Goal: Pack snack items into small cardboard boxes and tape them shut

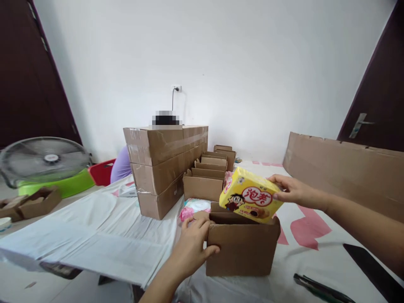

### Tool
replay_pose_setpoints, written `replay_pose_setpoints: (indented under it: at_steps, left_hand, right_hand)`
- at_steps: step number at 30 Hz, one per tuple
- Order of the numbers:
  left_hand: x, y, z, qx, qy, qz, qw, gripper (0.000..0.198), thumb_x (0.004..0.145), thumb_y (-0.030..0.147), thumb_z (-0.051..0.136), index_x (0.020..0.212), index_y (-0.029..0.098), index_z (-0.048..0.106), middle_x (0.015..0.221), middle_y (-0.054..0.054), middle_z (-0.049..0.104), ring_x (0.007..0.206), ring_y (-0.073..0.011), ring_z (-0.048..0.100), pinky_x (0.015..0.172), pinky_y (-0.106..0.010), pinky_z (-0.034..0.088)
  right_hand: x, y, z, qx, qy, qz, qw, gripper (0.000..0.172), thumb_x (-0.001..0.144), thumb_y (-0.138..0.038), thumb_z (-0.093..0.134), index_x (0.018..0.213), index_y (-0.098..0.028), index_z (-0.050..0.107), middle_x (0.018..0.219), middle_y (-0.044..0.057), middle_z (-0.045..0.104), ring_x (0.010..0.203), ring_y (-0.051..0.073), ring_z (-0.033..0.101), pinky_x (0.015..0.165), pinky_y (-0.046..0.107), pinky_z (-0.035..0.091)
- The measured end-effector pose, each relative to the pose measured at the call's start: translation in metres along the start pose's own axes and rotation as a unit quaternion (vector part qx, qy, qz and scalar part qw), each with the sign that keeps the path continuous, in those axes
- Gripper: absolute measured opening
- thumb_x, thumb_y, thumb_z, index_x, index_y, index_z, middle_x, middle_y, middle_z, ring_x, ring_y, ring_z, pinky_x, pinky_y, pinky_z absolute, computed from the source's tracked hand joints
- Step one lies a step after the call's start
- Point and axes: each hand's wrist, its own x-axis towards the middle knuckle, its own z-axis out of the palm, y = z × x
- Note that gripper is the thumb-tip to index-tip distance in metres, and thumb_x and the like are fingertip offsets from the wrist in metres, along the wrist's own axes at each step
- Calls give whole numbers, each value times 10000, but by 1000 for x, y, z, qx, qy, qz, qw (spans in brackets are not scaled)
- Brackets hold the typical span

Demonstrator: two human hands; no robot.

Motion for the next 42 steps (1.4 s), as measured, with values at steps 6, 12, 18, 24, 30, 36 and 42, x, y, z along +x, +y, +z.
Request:
replay_pose_setpoints:
  at_steps: [6,12,18,24,30,36,42]
  left_hand:
    - [54,12,-28,-163,126,-51,977,645,783,464,677,1336,225,448,1383,-134,537,1276,-305,499,1058,-495,374]
    - [173,12,-35,-456,-40,-15,889,845,460,471,894,1178,151,585,1314,-202,592,1149,-372,593,923,-476,494]
    - [221,-14,-2,-509,-53,-34,859,725,416,517,901,956,105,647,927,-151,743,802,-265,704,747,-392,543]
    - [223,-24,13,-522,-52,-44,850,698,438,494,906,960,100,661,901,-141,746,774,-243,700,732,-381,549]
    - [220,3,-7,-513,-37,-22,857,640,458,469,908,927,116,654,899,-121,725,765,-232,682,745,-399,536]
    - [180,38,-40,-506,66,3,860,598,580,371,870,1087,199,604,1089,-74,646,971,-207,632,866,-346,472]
    - [91,19,-49,-571,346,-90,739,279,752,416,673,936,212,623,974,-18,674,943,-156,632,815,-271,437]
  right_hand:
    - [20,9,-14,166,83,10,983,533,757,-510,690,1166,-202,542,1117,79,679,1006,272,651,781,362,546]
    - [78,26,-2,220,148,32,964,590,693,-473,776,1153,-213,515,1039,72,678,891,244,673,741,378,560]
    - [126,71,34,259,172,73,948,624,727,-541,744,1165,-199,461,1172,125,641,1062,248,627,857,392,524]
    - [134,88,66,313,95,74,942,558,682,-531,788,1089,-200,597,1086,100,720,993,252,662,816,399,519]
    - [121,75,51,383,114,29,916,580,622,-489,833,1097,-226,627,1130,88,723,1017,272,677,863,426,539]
    - [63,52,21,452,186,-71,870,511,680,-450,808,1128,-267,642,1243,27,680,1164,258,615,1039,408,473]
    - [-62,111,35,425,238,-40,872,522,631,-596,780,1072,-331,695,1246,62,681,1191,348,594,954,500,523]
